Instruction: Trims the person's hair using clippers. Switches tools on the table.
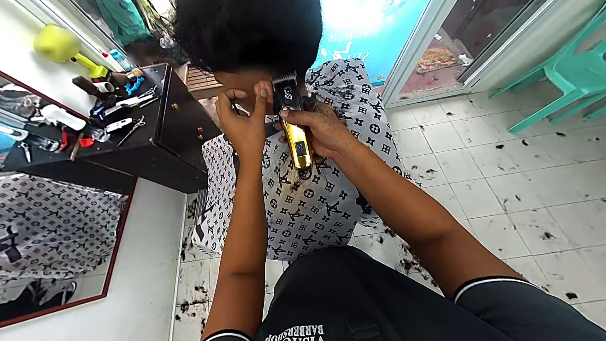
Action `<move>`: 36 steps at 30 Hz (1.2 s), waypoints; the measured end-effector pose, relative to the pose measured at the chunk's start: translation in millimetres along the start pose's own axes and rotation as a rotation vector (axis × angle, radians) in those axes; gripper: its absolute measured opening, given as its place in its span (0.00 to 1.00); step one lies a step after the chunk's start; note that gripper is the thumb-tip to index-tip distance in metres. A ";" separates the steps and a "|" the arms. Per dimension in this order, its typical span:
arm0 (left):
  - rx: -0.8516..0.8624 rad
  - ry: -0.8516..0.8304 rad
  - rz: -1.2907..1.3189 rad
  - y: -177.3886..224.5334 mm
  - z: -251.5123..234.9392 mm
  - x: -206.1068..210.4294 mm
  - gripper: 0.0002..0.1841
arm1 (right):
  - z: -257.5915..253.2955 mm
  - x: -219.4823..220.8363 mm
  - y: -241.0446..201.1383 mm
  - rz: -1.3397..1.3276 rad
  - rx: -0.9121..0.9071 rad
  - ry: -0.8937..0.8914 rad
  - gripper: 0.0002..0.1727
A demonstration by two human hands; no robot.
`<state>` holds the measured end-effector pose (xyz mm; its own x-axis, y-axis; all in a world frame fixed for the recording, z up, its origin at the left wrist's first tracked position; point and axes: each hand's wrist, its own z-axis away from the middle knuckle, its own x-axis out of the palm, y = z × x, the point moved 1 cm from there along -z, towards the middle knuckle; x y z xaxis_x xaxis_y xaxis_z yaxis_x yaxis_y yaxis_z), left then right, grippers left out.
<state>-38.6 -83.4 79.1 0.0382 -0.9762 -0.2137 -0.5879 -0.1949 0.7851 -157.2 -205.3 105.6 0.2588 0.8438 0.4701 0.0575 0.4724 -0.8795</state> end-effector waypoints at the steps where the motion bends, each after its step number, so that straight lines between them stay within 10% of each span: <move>1: -0.014 -0.002 0.014 -2.9 0.1 0.5 0.24 | 1.0 2.6 0.4 -0.041 0.035 0.014 0.17; 30: -0.044 -0.064 0.192 -9.2 2.3 -7.1 0.14 | 7.4 22.1 10.3 -0.042 -0.147 -0.072 0.26; 36: -0.037 -0.654 0.367 -9.5 20.9 -28.7 0.23 | 53.2 -6.1 38.3 0.156 0.171 -0.176 0.32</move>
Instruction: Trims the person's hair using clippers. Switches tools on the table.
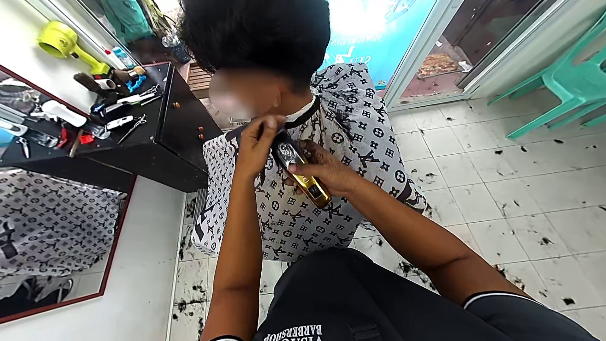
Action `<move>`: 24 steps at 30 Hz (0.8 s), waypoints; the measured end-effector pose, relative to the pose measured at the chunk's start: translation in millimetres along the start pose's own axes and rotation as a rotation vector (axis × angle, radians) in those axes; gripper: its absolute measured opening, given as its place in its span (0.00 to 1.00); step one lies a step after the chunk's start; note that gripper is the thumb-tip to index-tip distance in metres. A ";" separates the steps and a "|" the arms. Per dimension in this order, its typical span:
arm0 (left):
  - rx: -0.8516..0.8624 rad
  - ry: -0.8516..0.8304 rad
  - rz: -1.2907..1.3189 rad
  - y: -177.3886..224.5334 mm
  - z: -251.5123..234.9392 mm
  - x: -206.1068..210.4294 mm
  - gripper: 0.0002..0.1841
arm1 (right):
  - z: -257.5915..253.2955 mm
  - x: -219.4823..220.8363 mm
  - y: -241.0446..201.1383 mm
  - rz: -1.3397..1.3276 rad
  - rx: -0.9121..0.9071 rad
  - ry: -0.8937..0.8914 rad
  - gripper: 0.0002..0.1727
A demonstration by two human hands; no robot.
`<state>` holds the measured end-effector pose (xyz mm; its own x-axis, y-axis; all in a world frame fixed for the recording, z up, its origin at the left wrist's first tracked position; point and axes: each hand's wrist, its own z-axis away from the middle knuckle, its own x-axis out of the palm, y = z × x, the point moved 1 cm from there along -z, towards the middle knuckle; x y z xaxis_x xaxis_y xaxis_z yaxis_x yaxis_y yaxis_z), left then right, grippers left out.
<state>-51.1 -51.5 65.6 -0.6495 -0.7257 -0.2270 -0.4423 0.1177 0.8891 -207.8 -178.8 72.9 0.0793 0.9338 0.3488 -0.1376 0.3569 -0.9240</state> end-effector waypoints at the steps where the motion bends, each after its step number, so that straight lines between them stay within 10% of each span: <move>1: 0.000 -0.082 0.022 0.3 2.1 3.3 0.23 | 1.3 -1.8 5.2 -0.023 0.011 -0.033 0.33; 13: -0.069 -0.176 -0.087 16.2 2.2 -2.0 0.12 | 7.0 -22.0 7.1 -0.037 -0.097 -0.044 0.36; 24: 0.165 0.599 -0.519 31.8 -44.4 24.0 0.22 | -13.3 -16.0 3.4 -0.306 -0.055 0.195 0.21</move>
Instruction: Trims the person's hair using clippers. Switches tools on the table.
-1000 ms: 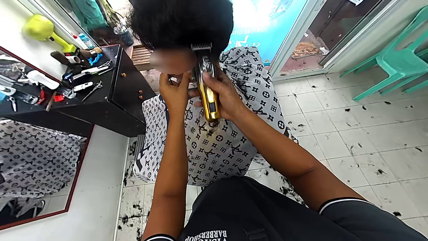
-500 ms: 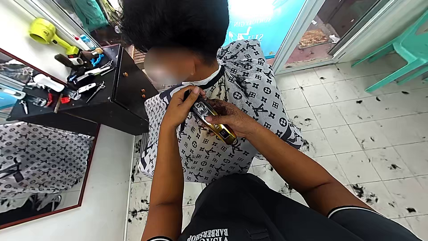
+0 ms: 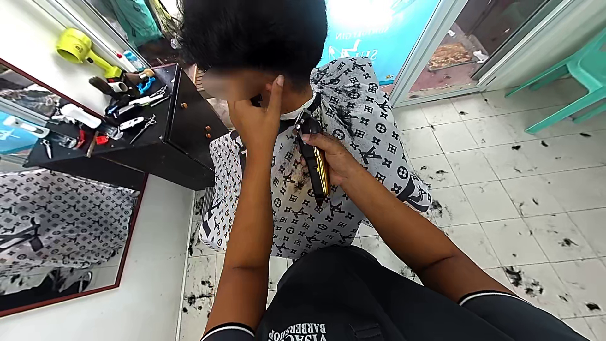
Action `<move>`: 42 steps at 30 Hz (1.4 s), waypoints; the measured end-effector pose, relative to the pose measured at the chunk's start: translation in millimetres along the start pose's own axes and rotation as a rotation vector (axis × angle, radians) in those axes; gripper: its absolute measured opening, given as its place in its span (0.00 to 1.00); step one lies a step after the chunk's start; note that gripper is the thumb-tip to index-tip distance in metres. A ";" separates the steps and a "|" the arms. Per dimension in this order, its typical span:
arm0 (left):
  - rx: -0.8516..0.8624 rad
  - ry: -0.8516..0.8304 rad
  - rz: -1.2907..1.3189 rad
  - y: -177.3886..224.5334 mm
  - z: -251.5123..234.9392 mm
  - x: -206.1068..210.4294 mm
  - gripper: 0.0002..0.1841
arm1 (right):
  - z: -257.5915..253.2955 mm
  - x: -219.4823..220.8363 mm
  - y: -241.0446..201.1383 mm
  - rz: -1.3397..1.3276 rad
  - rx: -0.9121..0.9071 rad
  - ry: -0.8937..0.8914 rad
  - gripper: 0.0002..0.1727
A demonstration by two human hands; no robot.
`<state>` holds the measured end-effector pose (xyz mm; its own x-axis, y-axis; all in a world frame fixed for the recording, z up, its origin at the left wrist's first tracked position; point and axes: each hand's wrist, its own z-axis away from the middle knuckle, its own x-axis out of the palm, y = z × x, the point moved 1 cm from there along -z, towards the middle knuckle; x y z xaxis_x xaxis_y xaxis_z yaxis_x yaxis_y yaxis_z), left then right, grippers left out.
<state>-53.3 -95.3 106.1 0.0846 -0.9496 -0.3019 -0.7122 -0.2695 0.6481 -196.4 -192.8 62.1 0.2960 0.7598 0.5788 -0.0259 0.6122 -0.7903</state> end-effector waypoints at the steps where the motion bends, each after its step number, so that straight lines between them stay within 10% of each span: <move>1: -0.014 0.027 0.008 -2.4 0.7 3.2 0.22 | -1.8 0.9 -0.7 0.012 -0.004 -0.007 0.21; 42: -0.213 0.096 0.053 -51.7 17.6 5.4 0.25 | -25.4 60.2 -33.2 -0.236 0.017 -0.074 0.17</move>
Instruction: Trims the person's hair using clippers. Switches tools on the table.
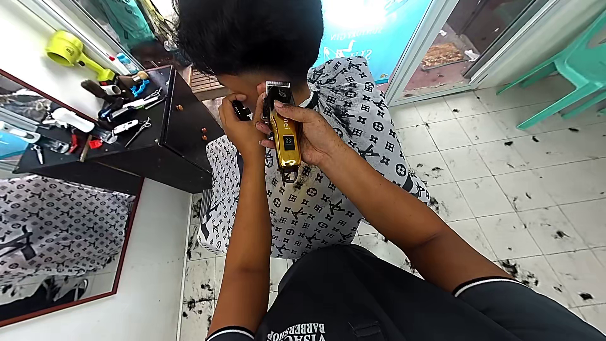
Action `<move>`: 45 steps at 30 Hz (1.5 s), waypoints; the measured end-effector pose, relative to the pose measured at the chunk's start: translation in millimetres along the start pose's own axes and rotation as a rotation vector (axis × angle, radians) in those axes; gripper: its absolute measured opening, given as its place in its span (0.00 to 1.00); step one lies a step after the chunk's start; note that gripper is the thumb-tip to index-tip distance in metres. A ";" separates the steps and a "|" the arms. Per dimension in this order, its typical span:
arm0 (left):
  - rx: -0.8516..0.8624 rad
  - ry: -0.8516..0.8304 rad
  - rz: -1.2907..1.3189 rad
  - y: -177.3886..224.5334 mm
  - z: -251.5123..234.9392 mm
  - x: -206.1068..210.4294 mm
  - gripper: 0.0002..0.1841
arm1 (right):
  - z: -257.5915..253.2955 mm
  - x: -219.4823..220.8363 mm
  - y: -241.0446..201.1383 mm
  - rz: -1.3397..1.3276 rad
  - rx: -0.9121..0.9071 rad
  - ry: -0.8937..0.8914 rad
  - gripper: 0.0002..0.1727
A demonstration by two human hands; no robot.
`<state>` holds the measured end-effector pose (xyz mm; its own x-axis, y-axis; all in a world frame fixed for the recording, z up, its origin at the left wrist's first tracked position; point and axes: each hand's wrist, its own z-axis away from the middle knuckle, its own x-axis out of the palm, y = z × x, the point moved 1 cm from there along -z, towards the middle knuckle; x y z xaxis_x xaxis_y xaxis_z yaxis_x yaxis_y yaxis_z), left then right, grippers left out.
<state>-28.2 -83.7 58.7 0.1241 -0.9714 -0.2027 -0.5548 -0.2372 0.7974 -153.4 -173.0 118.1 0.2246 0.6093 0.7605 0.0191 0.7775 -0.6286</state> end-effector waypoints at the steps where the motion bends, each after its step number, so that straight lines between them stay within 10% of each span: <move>1: 0.003 0.003 0.006 -0.3 0.2 0.1 0.25 | -0.8 -0.7 0.3 0.004 -0.014 -0.012 0.17; 45: 0.054 0.026 0.050 -10.4 1.2 0.4 0.20 | -4.7 8.7 5.4 -0.025 -0.052 -0.035 0.21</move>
<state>-23.4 -81.6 49.7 0.1158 -0.9823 -0.1475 -0.6041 -0.1876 0.7745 -146.8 -164.2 120.6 0.1889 0.5958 0.7806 0.0753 0.7838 -0.6164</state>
